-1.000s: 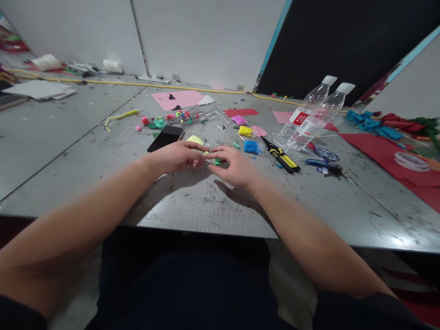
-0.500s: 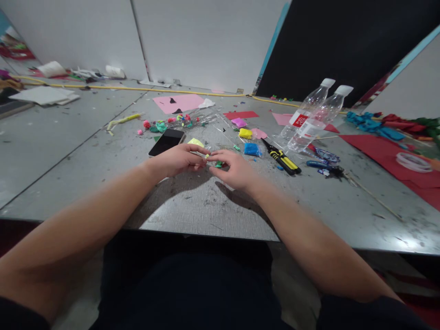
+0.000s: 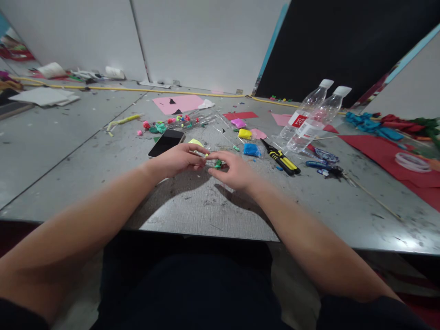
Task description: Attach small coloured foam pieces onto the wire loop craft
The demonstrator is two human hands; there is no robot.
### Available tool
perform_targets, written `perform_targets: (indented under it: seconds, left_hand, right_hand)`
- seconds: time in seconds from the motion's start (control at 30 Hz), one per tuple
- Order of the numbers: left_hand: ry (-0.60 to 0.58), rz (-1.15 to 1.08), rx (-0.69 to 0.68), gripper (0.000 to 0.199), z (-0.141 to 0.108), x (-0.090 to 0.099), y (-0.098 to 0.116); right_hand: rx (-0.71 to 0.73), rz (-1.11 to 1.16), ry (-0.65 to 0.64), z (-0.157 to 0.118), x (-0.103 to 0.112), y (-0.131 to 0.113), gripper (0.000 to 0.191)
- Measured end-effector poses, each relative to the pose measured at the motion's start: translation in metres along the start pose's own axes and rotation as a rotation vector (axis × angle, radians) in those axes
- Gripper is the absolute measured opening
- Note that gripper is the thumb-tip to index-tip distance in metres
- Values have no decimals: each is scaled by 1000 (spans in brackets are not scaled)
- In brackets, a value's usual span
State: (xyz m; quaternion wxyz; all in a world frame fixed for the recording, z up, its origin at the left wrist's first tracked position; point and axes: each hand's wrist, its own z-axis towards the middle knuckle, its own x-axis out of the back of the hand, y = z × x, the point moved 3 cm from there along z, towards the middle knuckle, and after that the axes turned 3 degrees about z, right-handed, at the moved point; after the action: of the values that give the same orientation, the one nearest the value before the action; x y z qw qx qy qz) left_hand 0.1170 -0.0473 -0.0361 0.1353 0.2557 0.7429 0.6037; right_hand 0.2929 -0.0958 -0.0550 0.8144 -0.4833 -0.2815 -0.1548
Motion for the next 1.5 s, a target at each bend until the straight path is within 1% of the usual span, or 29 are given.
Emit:
perform_targets:
  seconds: [0.17,0.3,0.47,0.7,0.8,0.87,0.93,1.0,1.1,1.17,1.23,1.33,1.43,1.5]
  left_hand:
    - [-8,47,-34,26,-2,-2,1]
    - [-2,79,-27,25,-2,-3,1]
    - [14,38,-7,25,0,0,0]
    - [37,36,1,28,2,4,-1]
    - [35,20,-2,25,4,5,-2]
    - [25,-6,-7,21,5,7,-4]
    - [10,-25,-18,17,6,8,-6]
    - [-6,-19,-26,17,7,8,-6]
    - [-11,-8,-21,16,6,6,-5]
    - [-17,-5,-7,14,5,4,-5]
    - [-39,6,-6,14,3,1,-4]
    - [-83,38,-13,16,0,-3,-3]
    - [-94,58,-17,16,-1,-5,-2]
    - [-98,73,-25,13,-1,-5,-1]
  right_hand:
    - [21,-29,-51,-1,-3,0,41]
    - [10,-46,-48,-1,-4,1,41]
    - [3,-48,-51,0,-1,1,38]
    - [-8,-62,-68,0,-3,2,43]
    - [1,-65,-75,0,-2,3,46]
    - [5,-64,-67,0,-1,3,43]
    - [-3,-62,-52,1,0,3,36]
    - [-10,-62,-40,1,1,3,31]
    - [1,-58,-28,2,1,2,28]
    - [-12,-50,-6,3,1,2,19]
    - [-54,-43,28,4,1,3,9]
    - [-99,-26,79,4,3,4,9]
    - [-80,22,108,4,3,2,9]
    - [-60,52,105,4,2,1,7]
